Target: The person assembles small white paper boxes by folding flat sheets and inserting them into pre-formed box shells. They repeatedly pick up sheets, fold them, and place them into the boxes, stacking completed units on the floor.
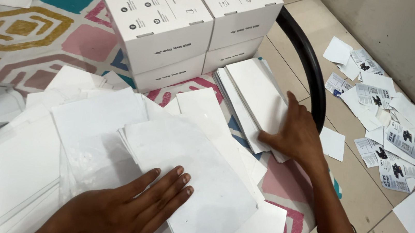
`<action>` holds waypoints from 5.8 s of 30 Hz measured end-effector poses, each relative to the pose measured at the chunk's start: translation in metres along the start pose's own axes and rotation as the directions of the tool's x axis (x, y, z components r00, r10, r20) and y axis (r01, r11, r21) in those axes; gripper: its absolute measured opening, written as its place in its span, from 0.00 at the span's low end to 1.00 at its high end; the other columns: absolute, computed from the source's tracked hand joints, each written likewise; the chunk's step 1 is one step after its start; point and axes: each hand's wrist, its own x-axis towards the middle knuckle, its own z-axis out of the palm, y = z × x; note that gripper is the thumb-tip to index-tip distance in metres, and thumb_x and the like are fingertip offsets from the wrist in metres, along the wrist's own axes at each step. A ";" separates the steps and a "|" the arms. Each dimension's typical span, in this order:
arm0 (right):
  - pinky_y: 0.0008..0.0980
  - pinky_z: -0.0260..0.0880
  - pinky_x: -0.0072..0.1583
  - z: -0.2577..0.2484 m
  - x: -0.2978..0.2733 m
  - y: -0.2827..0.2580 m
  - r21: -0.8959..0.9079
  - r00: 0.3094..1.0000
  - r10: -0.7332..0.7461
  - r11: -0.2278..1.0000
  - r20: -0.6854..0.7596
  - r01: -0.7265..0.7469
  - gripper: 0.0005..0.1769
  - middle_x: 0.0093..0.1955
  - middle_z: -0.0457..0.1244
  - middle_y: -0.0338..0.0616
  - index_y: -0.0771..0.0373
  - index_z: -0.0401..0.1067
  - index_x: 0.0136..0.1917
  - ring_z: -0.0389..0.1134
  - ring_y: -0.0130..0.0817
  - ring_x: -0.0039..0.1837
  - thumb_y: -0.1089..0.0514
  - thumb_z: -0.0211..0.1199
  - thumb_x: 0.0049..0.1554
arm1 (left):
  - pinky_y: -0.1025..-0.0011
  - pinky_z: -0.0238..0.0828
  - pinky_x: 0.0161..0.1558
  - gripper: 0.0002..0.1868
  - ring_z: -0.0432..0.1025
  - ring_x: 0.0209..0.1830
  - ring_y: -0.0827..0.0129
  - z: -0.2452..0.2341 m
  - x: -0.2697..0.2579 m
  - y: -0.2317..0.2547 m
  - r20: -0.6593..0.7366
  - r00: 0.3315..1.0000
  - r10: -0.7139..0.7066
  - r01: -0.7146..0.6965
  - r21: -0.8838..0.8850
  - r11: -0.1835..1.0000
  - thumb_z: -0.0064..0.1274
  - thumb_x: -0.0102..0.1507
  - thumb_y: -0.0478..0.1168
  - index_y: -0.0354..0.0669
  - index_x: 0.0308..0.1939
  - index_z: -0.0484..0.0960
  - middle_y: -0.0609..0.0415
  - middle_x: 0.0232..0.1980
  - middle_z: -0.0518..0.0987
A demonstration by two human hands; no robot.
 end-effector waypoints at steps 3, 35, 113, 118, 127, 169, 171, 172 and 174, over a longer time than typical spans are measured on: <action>0.51 0.68 0.64 0.000 0.002 0.010 0.100 0.999 0.048 0.994 -0.002 -0.048 0.72 0.62 0.62 0.68 0.68 0.46 0.81 0.66 0.60 0.63 0.40 0.78 0.34 | 0.60 0.71 0.62 0.20 0.74 0.66 0.55 0.000 0.004 -0.003 -0.010 1.000 0.010 -0.010 -0.010 1.000 0.38 0.73 0.39 0.32 0.64 0.77 0.42 0.62 0.81; 0.48 0.66 0.69 -0.017 -0.043 0.094 0.746 0.991 -0.006 0.658 -0.132 0.103 0.63 0.68 0.64 0.60 0.59 0.53 0.82 0.67 0.50 0.68 0.37 0.72 0.39 | 0.70 0.71 0.61 0.19 0.72 0.66 0.66 0.221 0.111 -0.096 -0.024 0.999 -0.048 0.043 -0.183 0.982 0.53 0.63 0.34 0.43 0.59 0.81 0.56 0.61 0.82; 0.48 0.73 0.46 -0.020 0.015 0.019 -0.014 0.990 -0.020 1.000 0.142 0.023 0.47 0.41 0.70 0.59 0.56 0.51 0.81 0.74 0.52 0.40 0.35 0.60 0.57 | 0.65 0.71 0.55 0.12 0.72 0.58 0.64 0.192 0.127 -0.114 0.273 0.922 -0.274 0.351 -0.292 0.890 0.58 0.55 0.36 0.48 0.43 0.87 0.58 0.55 0.80; 0.49 0.71 0.42 -0.018 0.016 0.020 -0.071 0.989 -0.084 0.993 0.119 0.093 0.47 0.35 0.68 0.55 0.57 0.52 0.80 0.72 0.50 0.37 0.35 0.61 0.56 | 0.64 0.71 0.57 0.25 0.72 0.59 0.64 0.191 0.140 -0.095 0.167 0.967 -0.193 0.243 -0.364 0.899 0.65 0.47 0.35 0.52 0.49 0.86 0.56 0.59 0.78; 0.49 0.73 0.44 -0.009 0.016 0.026 -0.103 0.934 -0.357 0.929 -0.008 0.355 0.42 0.54 0.69 0.61 0.59 0.55 0.77 0.73 0.51 0.43 0.38 0.61 0.56 | 0.65 0.75 0.50 0.25 0.72 0.57 0.65 0.185 0.166 -0.100 0.550 0.818 -0.171 0.451 -0.426 0.785 0.65 0.51 0.31 0.53 0.52 0.84 0.61 0.54 0.78; 0.51 0.65 0.64 0.037 -0.029 -0.175 0.203 0.479 -0.871 0.491 0.110 0.847 0.44 0.75 0.52 0.62 0.69 0.65 0.62 0.61 0.59 0.67 0.28 0.64 0.53 | 0.64 0.76 0.51 0.68 0.73 0.54 0.62 0.020 -0.060 -0.013 0.399 -0.197 -0.896 0.802 -0.460 -0.381 0.70 0.51 0.46 0.40 0.81 0.35 0.41 0.75 0.59; 0.49 0.66 0.64 0.035 -0.031 -0.174 0.273 0.473 -0.877 0.477 0.085 0.835 0.41 0.77 0.52 0.59 0.68 0.65 0.63 0.62 0.57 0.68 0.31 0.65 0.55 | 0.67 0.73 0.56 0.59 0.72 0.60 0.67 0.022 -0.055 -0.005 0.444 -0.184 -0.877 0.618 -0.642 -0.454 0.69 0.53 0.42 0.37 0.78 0.44 0.44 0.70 0.69; 0.47 0.67 0.65 0.035 -0.030 -0.173 0.324 0.503 -0.860 0.503 0.091 0.802 0.40 0.78 0.50 0.58 0.66 0.65 0.65 0.61 0.55 0.69 0.33 0.66 0.54 | 0.68 0.72 0.59 0.55 0.72 0.63 0.70 0.022 -0.052 -0.001 0.465 -0.175 -0.868 0.507 -0.713 -0.484 0.69 0.54 0.40 0.35 0.77 0.49 0.45 0.67 0.73; 0.45 0.68 0.65 0.036 -0.031 -0.170 0.426 0.558 -0.822 0.549 0.116 0.719 0.39 0.80 0.48 0.56 0.62 0.64 0.68 0.59 0.52 0.72 0.37 0.68 0.53 | 0.68 0.75 0.54 0.36 0.77 0.54 0.68 0.018 -0.047 0.007 0.572 -0.216 -0.791 0.376 -0.699 -0.608 0.64 0.58 0.39 0.32 0.67 0.70 0.44 0.58 0.82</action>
